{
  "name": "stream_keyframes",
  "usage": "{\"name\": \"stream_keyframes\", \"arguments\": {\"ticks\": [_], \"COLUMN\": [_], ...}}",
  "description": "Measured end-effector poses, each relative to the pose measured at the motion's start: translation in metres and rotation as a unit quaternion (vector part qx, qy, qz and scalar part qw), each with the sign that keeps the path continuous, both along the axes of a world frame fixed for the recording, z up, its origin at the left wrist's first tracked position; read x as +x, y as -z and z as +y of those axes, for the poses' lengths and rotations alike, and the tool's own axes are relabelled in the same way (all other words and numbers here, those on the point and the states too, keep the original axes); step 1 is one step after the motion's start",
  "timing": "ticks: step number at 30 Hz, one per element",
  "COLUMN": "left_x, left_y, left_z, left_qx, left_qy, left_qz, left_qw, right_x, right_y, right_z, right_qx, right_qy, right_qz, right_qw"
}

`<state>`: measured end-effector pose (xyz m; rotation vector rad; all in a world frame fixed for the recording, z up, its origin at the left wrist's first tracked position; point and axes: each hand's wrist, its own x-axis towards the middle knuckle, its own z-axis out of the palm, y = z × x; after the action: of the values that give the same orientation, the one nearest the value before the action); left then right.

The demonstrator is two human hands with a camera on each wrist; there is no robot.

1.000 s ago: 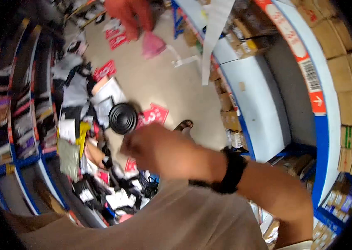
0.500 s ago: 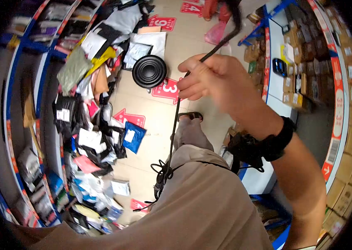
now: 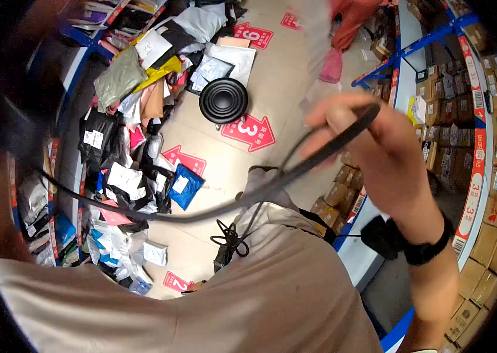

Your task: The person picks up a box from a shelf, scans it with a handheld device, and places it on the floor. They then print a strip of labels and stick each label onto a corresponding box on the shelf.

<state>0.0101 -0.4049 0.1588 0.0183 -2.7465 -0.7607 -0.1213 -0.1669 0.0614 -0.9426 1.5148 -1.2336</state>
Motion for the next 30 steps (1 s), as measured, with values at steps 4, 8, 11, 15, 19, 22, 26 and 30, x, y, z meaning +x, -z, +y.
{"name": "stream_keyframes", "arguments": {"ticks": [4,8,11,15,19,22,26,30], "left_x": [0.089,0.113,0.125,0.143,0.168,0.147,0.155,0.157], "left_y": [0.19,0.264,0.307,0.311,0.346,0.283,0.307,0.306], "left_z": [0.039,0.109,0.129,0.118,0.117,0.123,0.14,0.142], "left_qx": [0.55,0.447,0.321,0.415,0.653,0.655,0.8,0.814], "left_qy": [-0.043,0.039,0.068,0.017,-0.146,-0.229,-0.319,-0.341], "left_qz": [-0.319,-0.325,-0.272,-0.291,-0.247,-0.259,-0.155,-0.17], "left_qw": [0.771,0.833,0.905,0.862,0.701,0.672,0.484,0.438], "right_x": [-0.002,0.009,0.024,0.041,0.058,0.067,0.061,0.042], "right_y": [0.008,0.008,0.018,0.032,0.028,0.035,0.047,0.039], "right_z": [0.026,0.008,-0.007,-0.007,0.001,0.006,0.011,0.006], "right_qx": [-0.053,-0.017,-0.074,-0.14,0.023,0.153,0.245,0.246], "right_qy": [-0.034,-0.146,-0.125,-0.072,-0.105,-0.199,-0.163,-0.117], "right_qz": [0.107,0.204,0.23,0.25,0.037,-0.189,-0.367,-0.404], "right_qw": [0.992,0.968,0.962,0.955,0.993,0.949,0.883,0.873]}}
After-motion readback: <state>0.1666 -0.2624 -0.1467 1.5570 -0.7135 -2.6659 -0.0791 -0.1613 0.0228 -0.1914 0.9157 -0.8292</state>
